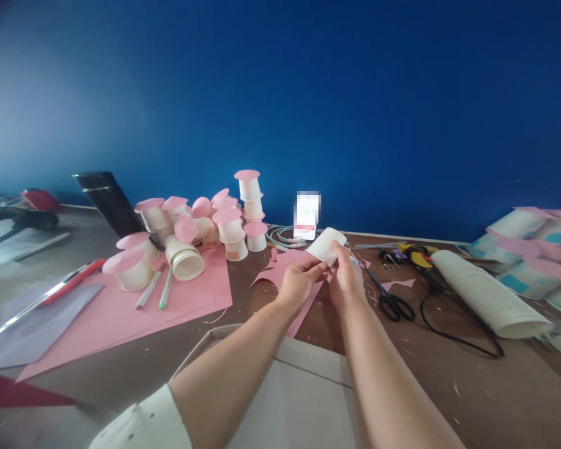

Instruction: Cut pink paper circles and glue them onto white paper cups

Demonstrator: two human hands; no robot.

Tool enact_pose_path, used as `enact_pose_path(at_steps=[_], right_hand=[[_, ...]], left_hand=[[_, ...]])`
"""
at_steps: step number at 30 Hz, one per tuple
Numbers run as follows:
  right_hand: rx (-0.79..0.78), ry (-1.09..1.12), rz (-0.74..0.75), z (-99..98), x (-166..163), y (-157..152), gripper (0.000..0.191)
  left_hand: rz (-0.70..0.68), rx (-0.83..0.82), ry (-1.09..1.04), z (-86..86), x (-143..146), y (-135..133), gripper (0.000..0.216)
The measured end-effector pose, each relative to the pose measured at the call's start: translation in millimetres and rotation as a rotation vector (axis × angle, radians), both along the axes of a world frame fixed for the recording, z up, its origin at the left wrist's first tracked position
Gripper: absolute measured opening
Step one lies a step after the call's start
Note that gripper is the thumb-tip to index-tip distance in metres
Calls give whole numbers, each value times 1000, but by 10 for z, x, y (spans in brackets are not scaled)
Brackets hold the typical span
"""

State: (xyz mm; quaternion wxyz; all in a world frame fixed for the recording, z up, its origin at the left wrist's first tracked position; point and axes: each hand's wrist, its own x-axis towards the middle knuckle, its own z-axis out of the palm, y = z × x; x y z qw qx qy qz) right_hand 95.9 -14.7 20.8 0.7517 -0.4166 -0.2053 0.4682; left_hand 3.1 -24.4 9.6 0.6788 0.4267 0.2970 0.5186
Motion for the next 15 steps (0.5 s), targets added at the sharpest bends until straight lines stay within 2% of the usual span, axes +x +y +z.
enact_pose_path(at_steps=[2,4,8,11,15], right_hand=[[35,65,75,28,32,-8,29],[36,123,166,58,80,-27,28],[71,184,343,83,173,-58,35],[175,185,325,76,198,-53,34],[237,214,335,79,196,-77,40]], left_hand=[[-18,32,-3,19,4,-38,21],[-79,19,-105,55,-4,-76,26],[-265,-192,-358,145,-54,-119,32],[-351,-314,-484,193,-89,-128,42],[-419,-367,-601,219,-89,-166,46]])
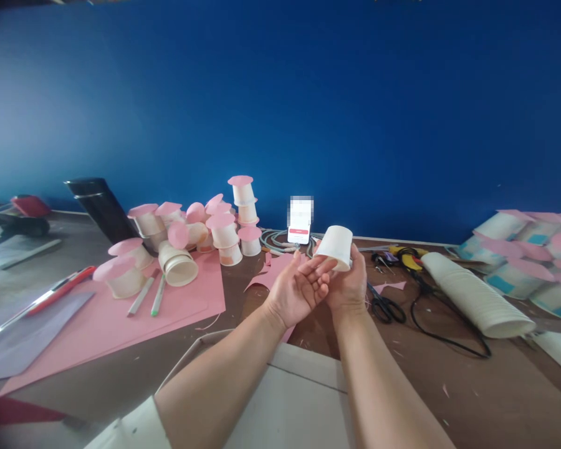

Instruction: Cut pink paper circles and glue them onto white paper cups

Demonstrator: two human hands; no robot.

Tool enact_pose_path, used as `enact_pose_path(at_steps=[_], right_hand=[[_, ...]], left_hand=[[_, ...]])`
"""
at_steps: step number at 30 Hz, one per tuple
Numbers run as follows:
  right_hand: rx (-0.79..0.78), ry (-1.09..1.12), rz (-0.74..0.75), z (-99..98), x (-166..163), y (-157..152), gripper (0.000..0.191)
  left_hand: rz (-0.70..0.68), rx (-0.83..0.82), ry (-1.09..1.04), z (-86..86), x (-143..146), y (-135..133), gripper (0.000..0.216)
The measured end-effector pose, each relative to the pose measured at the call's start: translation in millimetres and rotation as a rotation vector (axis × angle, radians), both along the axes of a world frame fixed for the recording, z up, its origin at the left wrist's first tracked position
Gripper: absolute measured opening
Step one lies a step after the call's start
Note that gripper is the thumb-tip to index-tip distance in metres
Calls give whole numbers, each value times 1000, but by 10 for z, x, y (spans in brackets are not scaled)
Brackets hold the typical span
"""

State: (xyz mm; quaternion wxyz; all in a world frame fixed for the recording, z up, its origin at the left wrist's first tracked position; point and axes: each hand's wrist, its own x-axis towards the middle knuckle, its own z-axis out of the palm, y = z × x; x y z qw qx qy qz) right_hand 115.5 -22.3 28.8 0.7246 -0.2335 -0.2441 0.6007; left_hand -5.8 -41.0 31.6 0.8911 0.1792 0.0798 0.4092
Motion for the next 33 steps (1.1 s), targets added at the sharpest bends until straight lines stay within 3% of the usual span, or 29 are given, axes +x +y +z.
enact_pose_path(at_steps=[6,16,21,23,28,33], right_hand=[[60,-1,139,24,-36,-140,53],[-16,-77,75,13,-117,-81,59],[-256,-35,-231,-77,-26,71,43],[-285,-57,-315,-136,2,125,42],[-220,-409,-636,-236,-79,164,32],[76,-951,-845,-190,-251,36,34]], left_hand=[[-74,-51,-21,18,27,-86,30],[16,-148,-113,99,-13,-74,20],[253,-154,-24,61,-93,113,21],[364,-157,34,4,-107,203,18],[485,-200,130,-141,-66,351,13],[492,-231,188,-184,-29,384,9]])
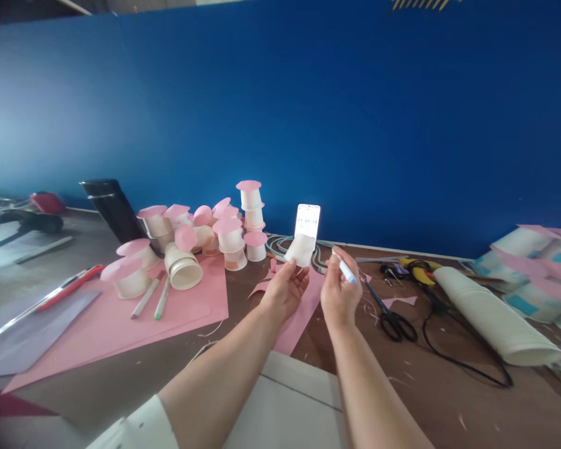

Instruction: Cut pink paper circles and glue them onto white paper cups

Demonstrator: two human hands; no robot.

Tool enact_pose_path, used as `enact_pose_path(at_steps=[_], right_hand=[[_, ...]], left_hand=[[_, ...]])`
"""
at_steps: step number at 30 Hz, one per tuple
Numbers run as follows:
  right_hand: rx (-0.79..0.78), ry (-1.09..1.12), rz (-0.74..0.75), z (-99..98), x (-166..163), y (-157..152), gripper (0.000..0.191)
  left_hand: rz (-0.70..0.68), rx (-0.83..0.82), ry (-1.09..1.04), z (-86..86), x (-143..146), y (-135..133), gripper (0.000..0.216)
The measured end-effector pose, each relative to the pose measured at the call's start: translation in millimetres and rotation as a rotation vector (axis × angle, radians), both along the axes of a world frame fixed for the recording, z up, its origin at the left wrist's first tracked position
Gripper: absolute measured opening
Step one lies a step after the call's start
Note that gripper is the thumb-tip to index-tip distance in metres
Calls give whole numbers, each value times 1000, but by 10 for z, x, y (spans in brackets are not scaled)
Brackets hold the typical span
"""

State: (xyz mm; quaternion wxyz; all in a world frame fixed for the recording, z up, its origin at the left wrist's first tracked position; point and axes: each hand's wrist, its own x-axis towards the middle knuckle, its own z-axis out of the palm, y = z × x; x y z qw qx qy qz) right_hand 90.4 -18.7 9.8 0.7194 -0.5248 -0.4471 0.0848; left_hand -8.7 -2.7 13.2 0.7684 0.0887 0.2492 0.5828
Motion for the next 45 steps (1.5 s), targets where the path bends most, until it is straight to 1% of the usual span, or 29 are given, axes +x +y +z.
enact_pose_path(at_steps=[3,6,12,17,28,36,40,42,45], right_hand=[[65,-292,-43,43,-75,-86,30],[94,-405,-71,62,-115,-124,27],[102,-415,-87,40,-100,-105,26],[71,-400,-68,56,-110,-148,27],[111,-523,-95,81,-94,-135,25],[48,-495,-123,67,-100,-147,26],[83,-529,-93,75,-107,-144,25],[114,-549,-104,79,-102,-137,25],[118,-555,-134,82,-89,-129,24]], left_hand=[[16,-11,12,-9,1,4,6],[28,6,17,-21,1,-3,7],[8,37,20,-42,-5,-44,8],[5,44,25,-48,-3,-47,7],[-44,55,8,5,9,-65,9],[-25,36,3,-3,5,-57,8],[-39,35,8,0,6,-61,10],[-35,33,3,3,8,-61,9],[-29,19,-8,8,10,-58,9]])
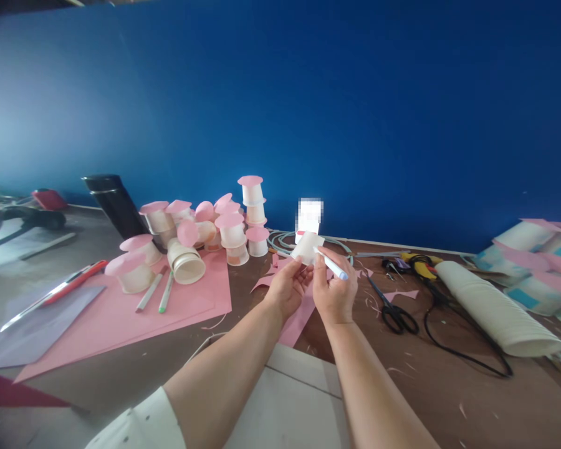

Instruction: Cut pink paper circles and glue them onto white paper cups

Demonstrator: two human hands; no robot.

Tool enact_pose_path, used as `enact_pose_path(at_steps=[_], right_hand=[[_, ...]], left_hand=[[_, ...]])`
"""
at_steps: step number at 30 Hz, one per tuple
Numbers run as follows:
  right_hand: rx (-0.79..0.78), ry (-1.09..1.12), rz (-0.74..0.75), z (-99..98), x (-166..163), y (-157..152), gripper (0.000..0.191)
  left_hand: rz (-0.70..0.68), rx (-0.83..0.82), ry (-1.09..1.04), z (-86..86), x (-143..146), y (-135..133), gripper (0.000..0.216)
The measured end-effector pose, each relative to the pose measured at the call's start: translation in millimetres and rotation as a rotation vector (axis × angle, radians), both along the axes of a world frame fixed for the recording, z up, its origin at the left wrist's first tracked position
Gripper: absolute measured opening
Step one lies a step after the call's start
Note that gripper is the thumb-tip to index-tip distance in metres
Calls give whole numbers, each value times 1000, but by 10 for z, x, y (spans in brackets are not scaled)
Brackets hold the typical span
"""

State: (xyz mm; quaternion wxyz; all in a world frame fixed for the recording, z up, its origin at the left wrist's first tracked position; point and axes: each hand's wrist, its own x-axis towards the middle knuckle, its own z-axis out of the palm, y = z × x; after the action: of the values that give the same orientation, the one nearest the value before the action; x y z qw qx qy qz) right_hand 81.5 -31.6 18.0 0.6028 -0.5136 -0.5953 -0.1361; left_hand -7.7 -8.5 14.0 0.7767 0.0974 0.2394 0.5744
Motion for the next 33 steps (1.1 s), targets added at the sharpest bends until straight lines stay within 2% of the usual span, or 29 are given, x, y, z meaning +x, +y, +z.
enact_pose_path(at_steps=[6,12,33], right_hand=[[71,22,-63,1,9,-7,24],[10,35,-64,4,-4,-14,25],[39,-21,-94,11,-5,-14,24]], left_hand=[[0,-24,-6,23,-20,-7,12],[-16,-23,-17,29,-25,-7,14],[-17,2,0,-13,-2,6,11]])
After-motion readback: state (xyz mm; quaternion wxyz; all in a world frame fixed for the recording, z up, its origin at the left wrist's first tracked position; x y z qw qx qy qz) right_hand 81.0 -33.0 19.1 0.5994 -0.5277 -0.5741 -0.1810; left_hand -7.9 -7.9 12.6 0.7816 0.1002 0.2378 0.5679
